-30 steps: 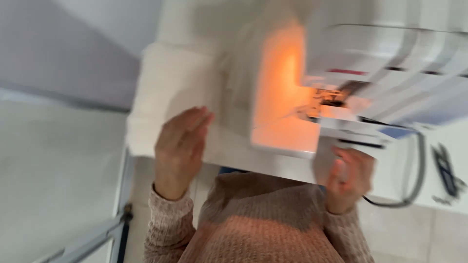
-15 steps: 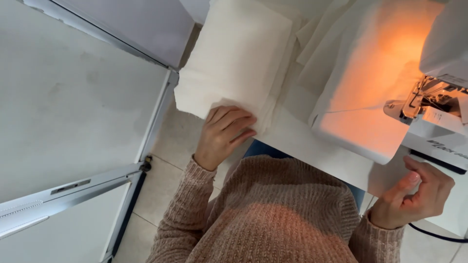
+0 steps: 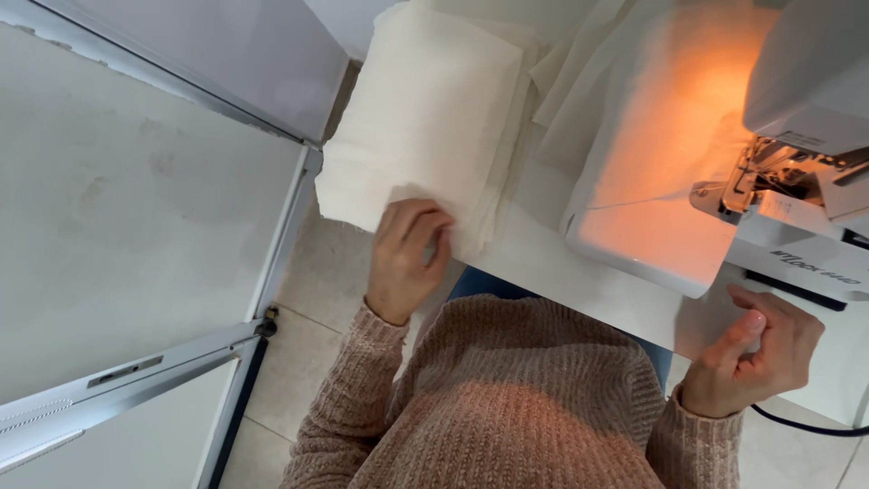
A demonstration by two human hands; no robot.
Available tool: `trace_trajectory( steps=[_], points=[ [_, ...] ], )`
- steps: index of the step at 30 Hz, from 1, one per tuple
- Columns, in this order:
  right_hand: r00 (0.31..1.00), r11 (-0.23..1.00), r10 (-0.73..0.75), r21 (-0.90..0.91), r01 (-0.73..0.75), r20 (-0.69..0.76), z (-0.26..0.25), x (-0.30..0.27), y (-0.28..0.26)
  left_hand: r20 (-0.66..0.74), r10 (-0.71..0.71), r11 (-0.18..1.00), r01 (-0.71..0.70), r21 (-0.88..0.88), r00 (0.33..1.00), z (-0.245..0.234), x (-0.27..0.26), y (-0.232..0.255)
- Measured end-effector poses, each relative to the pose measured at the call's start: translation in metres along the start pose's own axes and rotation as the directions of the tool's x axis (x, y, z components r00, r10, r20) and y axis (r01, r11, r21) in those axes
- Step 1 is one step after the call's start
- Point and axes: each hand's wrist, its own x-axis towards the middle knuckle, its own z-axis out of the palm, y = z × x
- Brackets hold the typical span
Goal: Sewing white fabric pieces together using a serger sewing machine.
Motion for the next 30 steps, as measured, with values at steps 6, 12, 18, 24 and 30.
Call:
trace_trajectory(
  steps=[6, 12, 18, 24, 30],
  points=[
    [0.999, 0.999, 0.035, 0.023, -0.035, -0.026, -0.003, 0.012, -0.017, -0.338, -0.217, 0.960, 0.138, -0.242, 0.916, -0.029, 0.034, -0.010],
    [0.988, 0.969, -0.148, 0.195, 0.152, -0.037, -0.017, 0.028, -0.075, -0.183, -0.228, 0.921, 0.273, 0.280, 0.956, -0.052, 0.042, 0.019],
    [0.863, 0.713, -0.392, 0.698, 0.066, 0.319, -0.024, 0.041, -0.133, -0.025, 0.812, 0.554, -0.783, -0.284, 0.584, -0.079, 0.059, 0.133],
    [0.962, 0.797, -0.142, 0.603, -0.030, 0.235, -0.017, -0.002, -0.076, 0.368, 0.606, 0.772, -0.409, -0.487, 0.705, -0.049, 0.068, 0.084],
    [0.986, 0.893, 0.095, 0.425, -0.146, 0.140, -0.026, 0.032, -0.075, 0.612, 0.444, 0.877, -0.178, -0.446, 0.654, -0.026, 0.104, 0.074]
  ],
)
